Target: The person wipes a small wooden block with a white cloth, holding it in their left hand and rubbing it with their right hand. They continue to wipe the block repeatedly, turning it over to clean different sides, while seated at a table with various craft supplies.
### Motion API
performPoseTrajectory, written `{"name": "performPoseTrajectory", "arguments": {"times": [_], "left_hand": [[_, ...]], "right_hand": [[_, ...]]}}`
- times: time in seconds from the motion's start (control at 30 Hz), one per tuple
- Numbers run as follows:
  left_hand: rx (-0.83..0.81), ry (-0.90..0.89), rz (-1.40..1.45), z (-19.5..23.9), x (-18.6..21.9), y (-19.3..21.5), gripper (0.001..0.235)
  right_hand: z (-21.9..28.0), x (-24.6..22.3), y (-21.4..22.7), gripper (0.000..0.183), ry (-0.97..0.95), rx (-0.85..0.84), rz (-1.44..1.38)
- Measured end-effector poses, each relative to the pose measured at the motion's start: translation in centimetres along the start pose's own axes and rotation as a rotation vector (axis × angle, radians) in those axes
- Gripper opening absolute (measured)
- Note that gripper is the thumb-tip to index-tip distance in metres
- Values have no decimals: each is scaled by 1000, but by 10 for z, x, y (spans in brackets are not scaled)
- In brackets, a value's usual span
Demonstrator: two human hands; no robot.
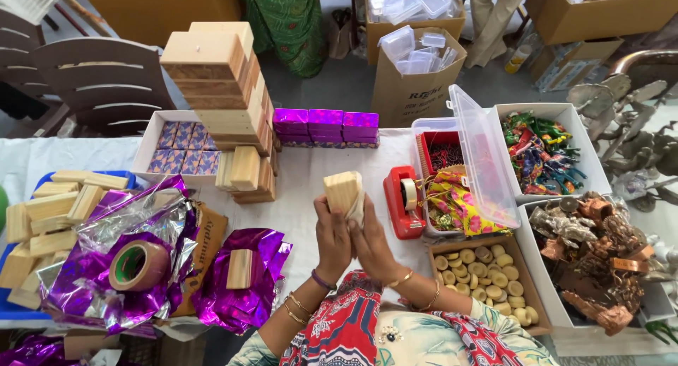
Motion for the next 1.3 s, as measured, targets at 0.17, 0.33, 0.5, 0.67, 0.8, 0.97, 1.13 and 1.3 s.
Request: {"name": "performPoseTrajectory", "arguments": {"times": [0.17,0.33,0.5,0.67,0.8,0.97,1.13,1.3], "left_hand": [[-84,-53,44,26,8,-23,49],[8,-115,84,4,12,-15,52],[-77,12,-8,14,20,-14,66],[-141,-9,-64,32,2,-15,66],[-43,23,-21,11,11,1,66],[-49,-34,-122,24,12,-5,67],[-150,73,-71,27,10,-11,69],[56,-178,-114,11,19,7,58]], "right_hand": [[-8,20,21,56,-100,49,-38],[23,10,11,59,130,87,15],[-4,5,24,64,-70,0,-115],[10,18,22,67,-52,85,-166],[38,22,5,68,-34,-21,-83],[10,25,20,67,-147,-51,-130],[26,53,18,66,-121,102,-125],[36,58,2,67,-121,-20,-84]]}}
Point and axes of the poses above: each hand's wrist, its own z-axis away from the middle knuckle, its own y-axis out of the back of the hand, x = y × z, the point moved 3 cm from there along -z, towards the middle knuckle, and after that the axes turned 11 degrees about y, right-handed, at the moved point
